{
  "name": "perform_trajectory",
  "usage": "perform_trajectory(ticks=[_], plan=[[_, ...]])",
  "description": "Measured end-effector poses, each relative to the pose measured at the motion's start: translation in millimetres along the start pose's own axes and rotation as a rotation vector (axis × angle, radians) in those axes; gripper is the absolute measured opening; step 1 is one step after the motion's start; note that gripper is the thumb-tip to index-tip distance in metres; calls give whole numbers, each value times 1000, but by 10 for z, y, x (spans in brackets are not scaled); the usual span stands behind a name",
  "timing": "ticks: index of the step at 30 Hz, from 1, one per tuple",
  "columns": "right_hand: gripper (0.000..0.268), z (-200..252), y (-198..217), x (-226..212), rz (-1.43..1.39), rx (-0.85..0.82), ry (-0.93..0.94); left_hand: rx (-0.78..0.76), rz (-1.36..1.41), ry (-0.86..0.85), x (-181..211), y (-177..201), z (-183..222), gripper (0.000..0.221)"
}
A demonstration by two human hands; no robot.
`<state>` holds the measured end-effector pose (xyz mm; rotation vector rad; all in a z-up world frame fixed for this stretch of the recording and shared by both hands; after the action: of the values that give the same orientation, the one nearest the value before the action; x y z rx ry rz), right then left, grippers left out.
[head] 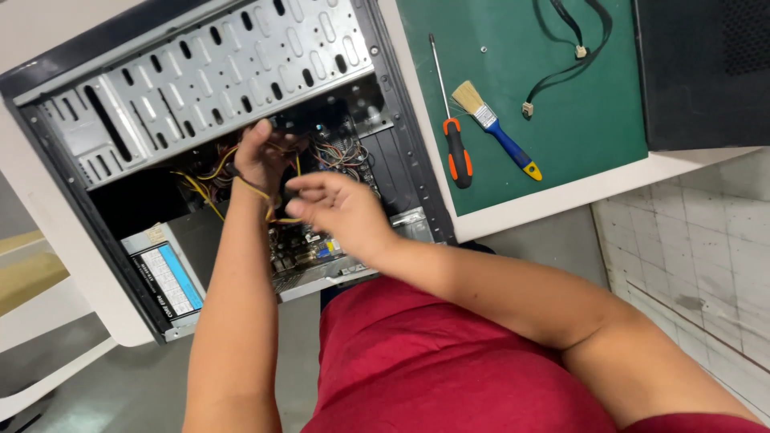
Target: Connecting power supply cables to the motherboard and other internal components of a desktop computer.
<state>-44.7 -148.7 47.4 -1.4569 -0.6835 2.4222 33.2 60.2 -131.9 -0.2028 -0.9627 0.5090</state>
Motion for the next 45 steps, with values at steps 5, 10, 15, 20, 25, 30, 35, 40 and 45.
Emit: perform_trajectory(ticks=[5,10,15,20,25,30,35,40,45], plan=[[35,-174,196,-46,-100,186,-131,100,109,41,-91,-294,16,48],[34,-461,463,109,-131,300,-222,52,130,23,121,-630,159,61],[25,-582,514,112,7,348,-301,23,9,-7,264,-785,292,83],[24,-761,430,104,281,379,-235,9,-94,5,801,-1060,826,84],[23,-887,493,152,411,384,-165,-52,-252,7,1038,-1068,1056,103],[24,-762,364,156,415,335,-270,-77,-253,66,760,-925,725,107],[29,-613,185,1,335,256,-317,-89,-46,107,678,-915,524,103],[25,-535,170,-62,333,211,-349,-95,-156,104,963,-1016,905,107],[23,-596,287,-121,456,257,-206,-66,-234,105,1078,-1007,1102,103]])
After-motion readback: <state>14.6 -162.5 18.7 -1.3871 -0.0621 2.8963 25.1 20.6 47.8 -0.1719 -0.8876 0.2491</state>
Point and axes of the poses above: each hand's wrist, its own z-axis away from the middle knuckle, its own y-axis out of the back of the hand, x = y × z, the point moved 3 cm from there along -z, towards the middle knuckle, and after that the axes turned 1 degree about -z, right-handed, at the moved point
